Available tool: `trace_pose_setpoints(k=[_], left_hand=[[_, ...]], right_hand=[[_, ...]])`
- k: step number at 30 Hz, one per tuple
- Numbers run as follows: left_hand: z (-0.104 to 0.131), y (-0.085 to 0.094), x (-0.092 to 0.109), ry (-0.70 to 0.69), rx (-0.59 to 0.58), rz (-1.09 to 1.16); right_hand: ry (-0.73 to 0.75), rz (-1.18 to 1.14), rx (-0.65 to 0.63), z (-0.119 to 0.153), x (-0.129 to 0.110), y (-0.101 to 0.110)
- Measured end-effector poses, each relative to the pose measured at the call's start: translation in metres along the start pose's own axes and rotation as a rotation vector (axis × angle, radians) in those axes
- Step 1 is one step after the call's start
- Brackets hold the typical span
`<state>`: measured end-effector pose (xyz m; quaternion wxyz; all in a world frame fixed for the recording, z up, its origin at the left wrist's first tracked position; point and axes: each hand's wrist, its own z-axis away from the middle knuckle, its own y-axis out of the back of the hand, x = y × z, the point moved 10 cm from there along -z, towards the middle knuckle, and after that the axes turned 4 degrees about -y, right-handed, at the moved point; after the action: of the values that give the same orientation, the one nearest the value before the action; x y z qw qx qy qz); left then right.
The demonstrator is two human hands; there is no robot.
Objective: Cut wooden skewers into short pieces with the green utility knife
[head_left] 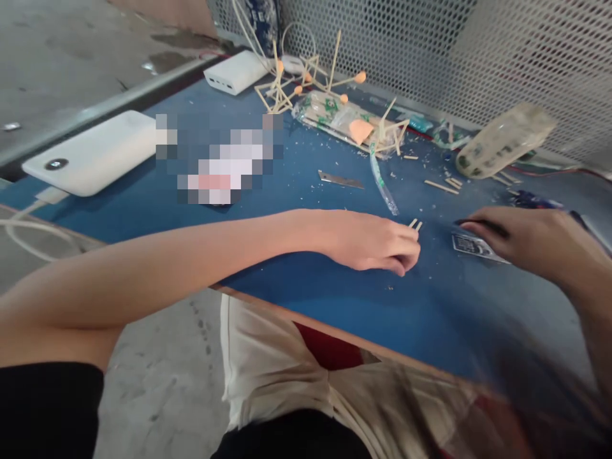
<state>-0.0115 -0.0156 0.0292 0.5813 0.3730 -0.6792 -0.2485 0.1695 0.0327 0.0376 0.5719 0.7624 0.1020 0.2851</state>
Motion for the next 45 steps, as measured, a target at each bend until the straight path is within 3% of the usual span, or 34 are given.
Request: trace_pose_setpoints(k=[2,3,7,10,12,14,19,24,27,30,35,39,45], left_hand=[[0.0,0.013,-0.004,0.017,0.125,0.09],[0.001,0.021,-0.008,0.039,0.195,0.128],[0.008,0.041,-0.041,0.214,0.442,0.264],[0.014,0.041,-0.064,0.325,0.51,0.342],[0.017,0.044,-0.07,0.336,0.543,0.318],[0.02,0.052,-0.073,0.334,0.601,0.279],[0.022,0.08,-0.067,0.266,0.744,0.265],[0.001,0.104,-0.059,0.208,0.754,0.318],[-0.011,0.111,-0.062,0.22,0.817,0.324],[-0.013,0.107,-0.071,0.247,0.935,0.346],[-0.003,0.089,-0.094,0.283,1.032,0.414],[-0.004,0.077,-0.11,0.299,0.984,0.459],[-0.009,0.071,-0.122,0.313,0.933,0.446]], right_hand=[[0.005,-0.131,-0.199,0.001,0.01,-0.02],[-0.027,-0.172,-0.24,0.002,0.014,-0.023],[-0.167,-0.102,-0.148,-0.006,0.016,0.004],[-0.043,-0.313,-0.126,-0.025,-0.019,0.024],[0.103,-0.511,-0.244,-0.038,-0.049,0.021],[0.161,-0.558,-0.295,-0.052,-0.065,0.015],[0.18,-0.599,-0.37,-0.068,-0.078,-0.005],[0.105,-0.606,-0.436,-0.06,-0.084,-0.014],[0.022,-0.632,-0.454,-0.058,-0.078,-0.019],[-0.09,-0.706,-0.387,-0.062,-0.057,-0.017],[-0.353,-0.896,-0.015,-0.074,-0.02,-0.011],[-0.485,-1.034,0.157,-0.084,-0.026,-0.031],[-0.481,-1.208,0.238,-0.09,-0.03,-0.048]])
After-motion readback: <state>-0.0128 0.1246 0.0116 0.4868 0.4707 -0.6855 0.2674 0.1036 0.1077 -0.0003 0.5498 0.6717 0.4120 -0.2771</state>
